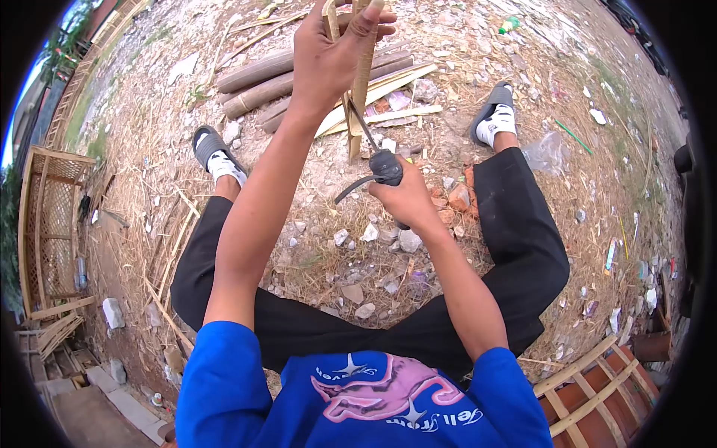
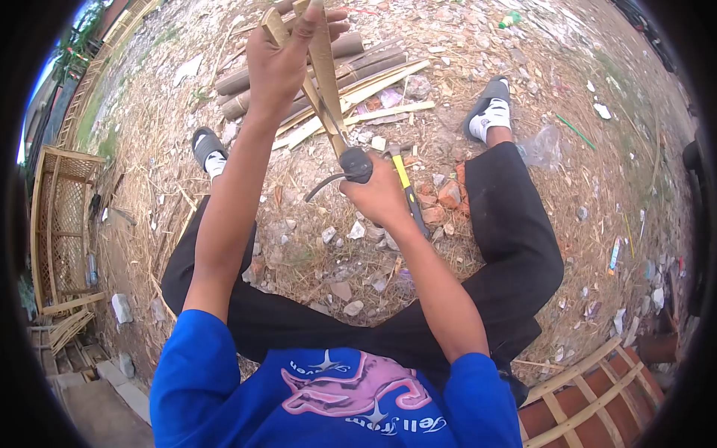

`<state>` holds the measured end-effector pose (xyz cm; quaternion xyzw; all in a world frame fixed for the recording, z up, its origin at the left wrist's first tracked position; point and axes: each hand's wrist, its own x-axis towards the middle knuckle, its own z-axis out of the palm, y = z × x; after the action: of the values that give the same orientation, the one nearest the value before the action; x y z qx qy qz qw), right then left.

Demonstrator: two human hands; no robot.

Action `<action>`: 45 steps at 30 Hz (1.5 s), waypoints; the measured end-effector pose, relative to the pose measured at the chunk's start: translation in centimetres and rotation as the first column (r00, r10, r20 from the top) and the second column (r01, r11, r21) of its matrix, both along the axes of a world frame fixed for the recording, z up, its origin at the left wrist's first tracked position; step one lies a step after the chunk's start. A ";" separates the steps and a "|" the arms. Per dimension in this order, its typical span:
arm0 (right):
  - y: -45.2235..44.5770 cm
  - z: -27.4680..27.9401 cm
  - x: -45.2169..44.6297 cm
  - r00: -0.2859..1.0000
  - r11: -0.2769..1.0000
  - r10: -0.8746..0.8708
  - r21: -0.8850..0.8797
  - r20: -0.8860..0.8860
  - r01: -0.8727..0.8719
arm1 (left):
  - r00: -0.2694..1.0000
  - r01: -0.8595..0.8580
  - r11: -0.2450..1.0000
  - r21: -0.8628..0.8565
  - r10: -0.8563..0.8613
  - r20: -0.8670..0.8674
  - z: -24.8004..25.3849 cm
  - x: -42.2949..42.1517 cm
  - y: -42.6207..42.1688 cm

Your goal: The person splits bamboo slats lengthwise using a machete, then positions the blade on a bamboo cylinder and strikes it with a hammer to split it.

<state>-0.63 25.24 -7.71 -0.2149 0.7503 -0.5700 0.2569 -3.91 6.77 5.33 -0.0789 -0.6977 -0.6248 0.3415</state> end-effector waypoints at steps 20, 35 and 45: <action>-3.9 -3.3 0.6 0.984 0.992 -0.110 -0.069 -0.138 0.101 | 0.993 0.117 0.993 -0.036 -0.117 -0.008 0.5 0.6 -4.3; -8.1 -8.3 0.4 0.911 0.946 -0.240 -0.292 -0.337 0.141 | 0.997 0.061 0.980 -0.191 -0.067 -0.027 1.2 2.1 -6.2; -3.4 -3.3 -0.5 0.997 1.000 -0.005 -0.028 -0.072 0.003 | 0.986 0.139 0.983 -0.115 -0.149 -0.079 0.8 1.6 -3.8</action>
<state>-1.16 21.84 -11.01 -0.2373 0.7516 -0.5728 0.2252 -2.32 2.95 6.10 -0.1750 -0.7078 -0.6046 0.3206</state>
